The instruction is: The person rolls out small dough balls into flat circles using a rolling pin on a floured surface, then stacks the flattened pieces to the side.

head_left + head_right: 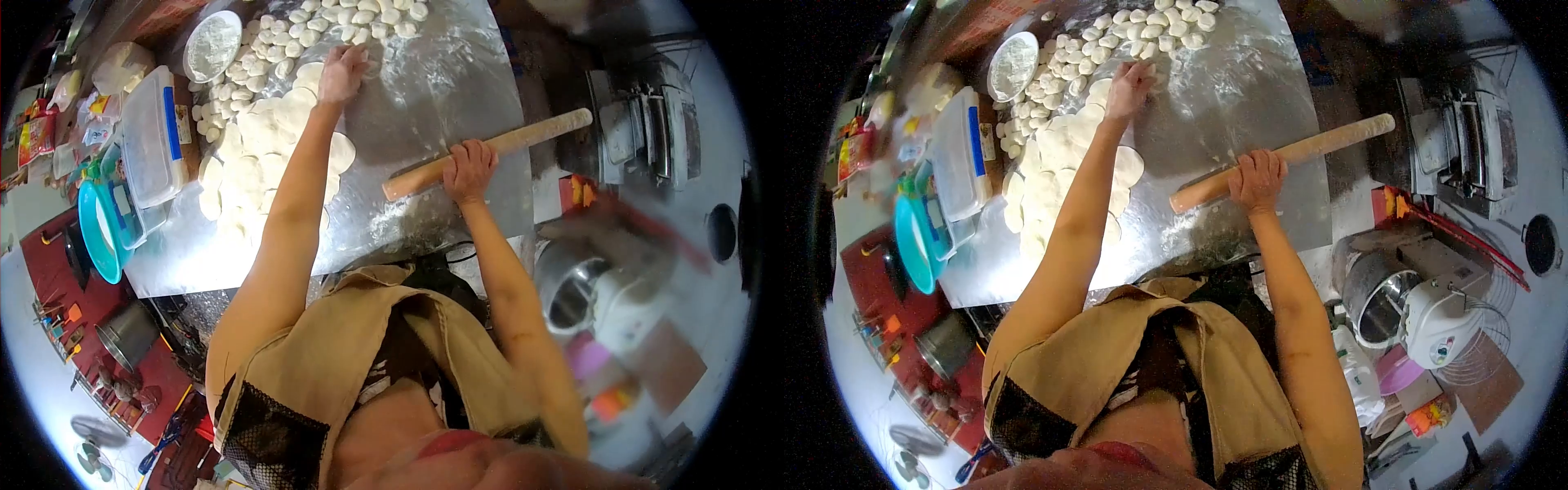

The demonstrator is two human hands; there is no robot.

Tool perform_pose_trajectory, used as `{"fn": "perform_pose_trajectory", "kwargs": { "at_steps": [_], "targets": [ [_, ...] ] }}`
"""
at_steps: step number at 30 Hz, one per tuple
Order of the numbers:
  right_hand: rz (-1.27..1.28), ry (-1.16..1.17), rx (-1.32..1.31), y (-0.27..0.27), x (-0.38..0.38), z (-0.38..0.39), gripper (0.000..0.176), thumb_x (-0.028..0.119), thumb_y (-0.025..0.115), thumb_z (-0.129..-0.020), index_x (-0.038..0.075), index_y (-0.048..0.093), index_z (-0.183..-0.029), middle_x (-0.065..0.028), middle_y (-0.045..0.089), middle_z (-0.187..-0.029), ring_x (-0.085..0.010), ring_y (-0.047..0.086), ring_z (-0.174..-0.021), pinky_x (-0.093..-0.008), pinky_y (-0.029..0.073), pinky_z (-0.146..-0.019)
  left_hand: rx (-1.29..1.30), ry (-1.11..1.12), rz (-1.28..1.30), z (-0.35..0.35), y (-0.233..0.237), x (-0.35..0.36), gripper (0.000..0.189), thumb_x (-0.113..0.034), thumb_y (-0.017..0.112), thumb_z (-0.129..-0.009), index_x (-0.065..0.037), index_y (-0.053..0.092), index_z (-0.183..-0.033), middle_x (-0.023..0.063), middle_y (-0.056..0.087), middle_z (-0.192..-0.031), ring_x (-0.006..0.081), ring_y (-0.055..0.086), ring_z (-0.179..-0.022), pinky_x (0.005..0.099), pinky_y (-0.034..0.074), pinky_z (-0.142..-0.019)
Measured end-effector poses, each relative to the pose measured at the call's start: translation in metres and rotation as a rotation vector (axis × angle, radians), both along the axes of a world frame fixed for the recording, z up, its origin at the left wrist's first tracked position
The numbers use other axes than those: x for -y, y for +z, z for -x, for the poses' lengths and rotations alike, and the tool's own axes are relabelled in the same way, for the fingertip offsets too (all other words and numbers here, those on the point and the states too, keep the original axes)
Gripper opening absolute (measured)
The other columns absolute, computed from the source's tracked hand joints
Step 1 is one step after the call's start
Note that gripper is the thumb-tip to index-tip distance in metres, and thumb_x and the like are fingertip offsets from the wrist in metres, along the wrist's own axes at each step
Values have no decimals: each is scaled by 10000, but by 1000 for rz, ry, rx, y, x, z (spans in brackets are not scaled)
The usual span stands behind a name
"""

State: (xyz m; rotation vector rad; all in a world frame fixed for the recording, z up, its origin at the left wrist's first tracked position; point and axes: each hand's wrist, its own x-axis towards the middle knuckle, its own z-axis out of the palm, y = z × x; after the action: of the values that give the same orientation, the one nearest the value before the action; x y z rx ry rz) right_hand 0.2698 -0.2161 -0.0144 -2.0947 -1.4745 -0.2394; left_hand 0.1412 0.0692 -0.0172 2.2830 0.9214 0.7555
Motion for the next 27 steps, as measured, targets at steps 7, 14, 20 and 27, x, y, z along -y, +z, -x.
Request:
{"fn": "perform_pose_trajectory", "kwargs": {
  "at_steps": [7,14,20,27],
  "targets": [
    [6,29,4,6,-2,2,229,242,488,-770,101,586,-921,-96,535,-972,-313,468,-1023,-479,306,-922,-286,54,40,10,2,58,343,-251,661,-728,-150,590,-1048,135,578,-1037,329,549,-1011,431,454,-863],
    [52,36,38,3,3,4,209,248,480,-791,101,573,-906,-91,537,-1007,-312,463,-1035,-479,280,-945,-36,400,291,83,17,48,402,-132,707,-735,-102,593,-1120,93,560,-1061,284,587,-889,392,477,-798],
    [127,-54,77,0,-1,6,214,246,446,-803,85,565,-879,-129,532,-1011,-340,460,-1025,-500,294,-942,-64,601,-65,146,61,-128,264,-164,582,-853,-99,626,-1105,158,624,-1031,303,609,-915,414,491,-768],
    [73,-53,-16,13,-8,9,222,273,432,-820,84,544,-851,-143,510,-987,-364,448,-1001,-517,285,-948,-361,598,29,172,9,-216,248,-187,540,-812,-101,681,-997,170,656,-944,315,631,-902,393,502,-787]
  ]
}}
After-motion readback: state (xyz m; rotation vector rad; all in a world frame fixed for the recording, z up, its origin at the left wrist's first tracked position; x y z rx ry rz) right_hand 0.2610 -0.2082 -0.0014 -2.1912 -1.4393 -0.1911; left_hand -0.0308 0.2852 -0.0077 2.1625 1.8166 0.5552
